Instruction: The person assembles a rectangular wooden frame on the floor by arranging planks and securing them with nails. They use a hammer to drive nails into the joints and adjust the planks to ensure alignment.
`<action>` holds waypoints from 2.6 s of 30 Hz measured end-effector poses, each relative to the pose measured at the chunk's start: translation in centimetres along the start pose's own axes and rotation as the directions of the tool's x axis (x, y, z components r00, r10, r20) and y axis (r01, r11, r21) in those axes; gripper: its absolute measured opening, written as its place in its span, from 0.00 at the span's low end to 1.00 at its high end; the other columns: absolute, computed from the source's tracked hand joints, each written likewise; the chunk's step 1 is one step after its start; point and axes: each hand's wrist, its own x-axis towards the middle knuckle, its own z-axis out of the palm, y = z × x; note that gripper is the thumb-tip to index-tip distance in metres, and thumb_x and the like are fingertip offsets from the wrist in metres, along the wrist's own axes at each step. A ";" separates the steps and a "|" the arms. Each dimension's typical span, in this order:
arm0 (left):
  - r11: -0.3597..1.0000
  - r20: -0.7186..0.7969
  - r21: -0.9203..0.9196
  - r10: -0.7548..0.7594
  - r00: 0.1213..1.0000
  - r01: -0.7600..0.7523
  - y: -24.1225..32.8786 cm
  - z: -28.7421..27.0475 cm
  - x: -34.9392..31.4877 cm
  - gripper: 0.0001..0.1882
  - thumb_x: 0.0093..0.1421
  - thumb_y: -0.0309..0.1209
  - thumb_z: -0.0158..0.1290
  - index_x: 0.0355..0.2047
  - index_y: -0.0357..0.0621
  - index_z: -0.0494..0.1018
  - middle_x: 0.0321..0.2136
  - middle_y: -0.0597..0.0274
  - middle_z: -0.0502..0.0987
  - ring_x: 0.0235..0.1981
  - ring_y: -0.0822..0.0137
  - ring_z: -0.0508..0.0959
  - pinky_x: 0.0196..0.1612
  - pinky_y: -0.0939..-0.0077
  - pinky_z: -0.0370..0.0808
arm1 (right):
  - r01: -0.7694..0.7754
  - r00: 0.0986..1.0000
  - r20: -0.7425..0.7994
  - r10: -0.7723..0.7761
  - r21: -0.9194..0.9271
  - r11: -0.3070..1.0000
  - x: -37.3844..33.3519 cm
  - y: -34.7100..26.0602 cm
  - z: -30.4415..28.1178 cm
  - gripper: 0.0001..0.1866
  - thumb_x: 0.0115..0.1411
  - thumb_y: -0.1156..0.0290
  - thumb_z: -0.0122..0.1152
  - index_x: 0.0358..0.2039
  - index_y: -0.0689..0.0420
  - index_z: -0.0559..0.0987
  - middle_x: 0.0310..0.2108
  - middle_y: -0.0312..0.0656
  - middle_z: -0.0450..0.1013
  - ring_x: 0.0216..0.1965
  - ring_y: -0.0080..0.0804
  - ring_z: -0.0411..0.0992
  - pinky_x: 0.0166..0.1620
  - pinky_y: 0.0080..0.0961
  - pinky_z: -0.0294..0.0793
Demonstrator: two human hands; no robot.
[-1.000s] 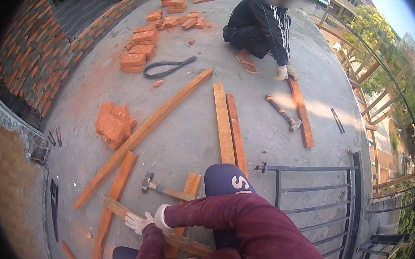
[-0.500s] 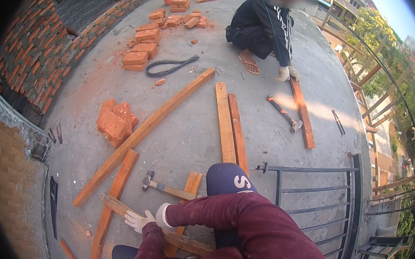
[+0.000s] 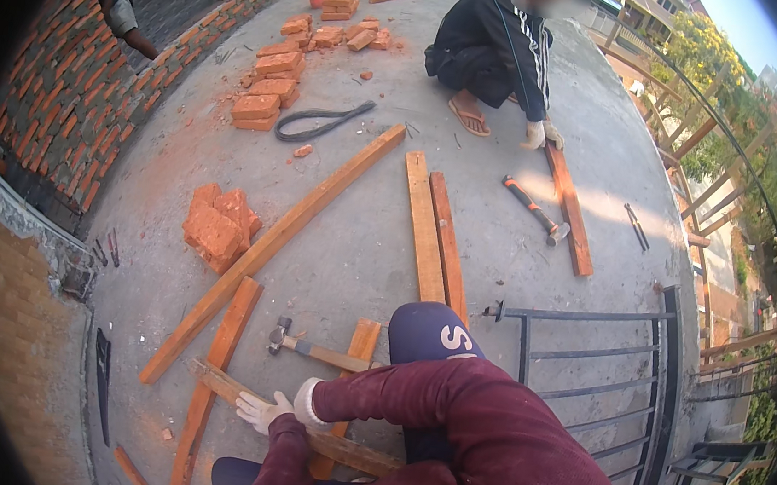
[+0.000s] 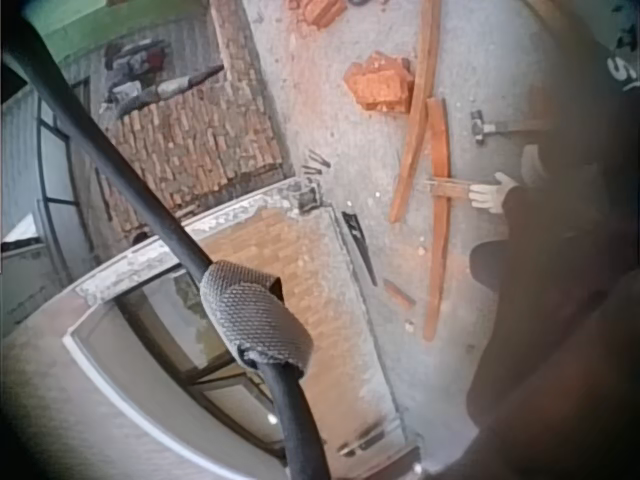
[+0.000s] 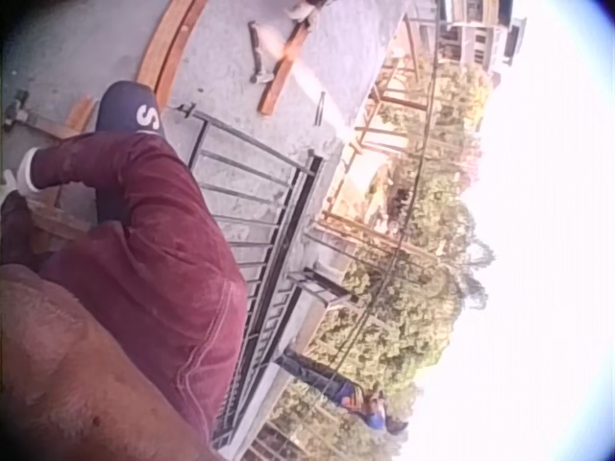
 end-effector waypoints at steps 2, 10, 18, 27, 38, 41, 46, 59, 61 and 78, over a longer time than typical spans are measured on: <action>1.000 -0.010 0.006 0.010 1.000 -0.010 -0.2 0.4 0.2 0.52 0.59 0.46 0.63 0.77 0.47 0.46 0.76 0.50 0.48 0.77 0.46 0.49 0.71 0.51 0.63 | 0.003 1.000 -0.007 -0.003 0.008 1.000 -0.3 -0.1 -0.3 0.17 0.59 0.56 0.62 0.43 0.51 0.88 0.42 0.48 0.84 0.46 0.49 0.82 0.45 0.47 0.81; 0.999 -0.077 -0.021 0.048 0.996 -0.050 -1.5 1.5 0.9 0.53 0.57 0.47 0.63 0.76 0.43 0.48 0.75 0.48 0.51 0.76 0.46 0.50 0.75 0.54 0.56 | -0.004 1.000 0.018 0.005 -0.055 0.998 -0.2 -0.4 -0.7 0.16 0.59 0.61 0.62 0.43 0.53 0.88 0.42 0.49 0.84 0.46 0.49 0.83 0.45 0.44 0.82; 0.997 -0.031 -0.074 0.030 0.999 -0.032 -1.2 1.3 0.8 0.52 0.58 0.47 0.63 0.76 0.44 0.49 0.76 0.51 0.50 0.77 0.46 0.46 0.74 0.52 0.57 | 0.001 0.997 0.076 0.003 -0.047 0.999 -2.5 -1.2 -3.1 0.13 0.58 0.65 0.63 0.40 0.53 0.88 0.40 0.49 0.84 0.44 0.49 0.83 0.43 0.44 0.83; 0.997 -0.024 -0.064 0.048 0.999 -0.050 -1.4 1.7 1.0 0.53 0.58 0.51 0.60 0.76 0.42 0.48 0.75 0.48 0.51 0.76 0.43 0.47 0.73 0.52 0.57 | 0.005 0.981 0.193 0.024 -0.148 0.989 -2.6 -1.1 -3.7 0.16 0.58 0.62 0.63 0.43 0.54 0.88 0.42 0.49 0.84 0.46 0.47 0.84 0.44 0.43 0.82; 0.997 -0.026 -0.054 0.054 0.998 -0.055 -1.6 2.9 1.6 0.52 0.58 0.53 0.58 0.76 0.46 0.50 0.75 0.52 0.51 0.76 0.43 0.46 0.73 0.50 0.54 | 0.066 0.987 0.155 -0.035 -0.203 0.977 -2.3 -0.2 -2.2 0.12 0.59 0.65 0.61 0.38 0.53 0.88 0.39 0.50 0.84 0.44 0.49 0.83 0.45 0.46 0.82; 0.996 -0.044 -0.058 0.059 0.997 -0.061 -2.2 3.5 1.3 0.52 0.58 0.54 0.58 0.76 0.46 0.49 0.76 0.52 0.50 0.76 0.43 0.46 0.74 0.49 0.52 | 0.095 0.977 0.206 -0.052 -0.206 0.974 -2.2 -0.7 -2.9 0.12 0.61 0.66 0.60 0.39 0.54 0.88 0.41 0.50 0.84 0.44 0.48 0.84 0.44 0.45 0.83; 0.995 -0.025 -0.100 0.022 0.999 -0.024 -1.4 2.4 1.0 0.53 0.57 0.50 0.62 0.76 0.44 0.49 0.76 0.51 0.50 0.76 0.44 0.47 0.72 0.50 0.59 | 0.056 0.983 0.182 -0.024 -0.174 0.983 -2.0 -0.3 -2.5 0.13 0.60 0.66 0.60 0.40 0.56 0.88 0.42 0.54 0.83 0.45 0.50 0.83 0.44 0.45 0.83; 0.993 -0.080 -0.099 0.059 0.995 -0.067 -1.4 1.7 0.7 0.51 0.57 0.49 0.61 0.74 0.41 0.52 0.74 0.47 0.54 0.75 0.42 0.50 0.72 0.50 0.58 | -0.009 0.981 0.193 0.037 -0.144 0.990 -2.2 -0.9 -3.7 0.14 0.57 0.65 0.66 0.43 0.53 0.88 0.43 0.49 0.84 0.46 0.47 0.83 0.45 0.42 0.82; 0.992 -0.060 -0.109 0.058 0.997 -0.064 -1.3 1.6 0.5 0.51 0.57 0.49 0.61 0.74 0.41 0.53 0.74 0.47 0.54 0.75 0.42 0.50 0.72 0.50 0.58 | -0.022 0.981 0.185 0.048 -0.142 0.990 -2.0 -0.7 -2.9 0.14 0.57 0.66 0.66 0.43 0.53 0.88 0.43 0.49 0.84 0.46 0.47 0.83 0.45 0.42 0.82; 0.991 -0.049 -0.123 0.053 0.997 -0.059 -2.3 1.8 0.8 0.53 0.56 0.50 0.61 0.75 0.40 0.50 0.76 0.48 0.50 0.77 0.42 0.46 0.73 0.49 0.57 | 0.028 0.984 0.175 -0.007 -0.115 0.993 -1.7 -1.0 -2.7 0.15 0.55 0.67 0.65 0.42 0.56 0.88 0.42 0.51 0.84 0.45 0.51 0.83 0.44 0.45 0.82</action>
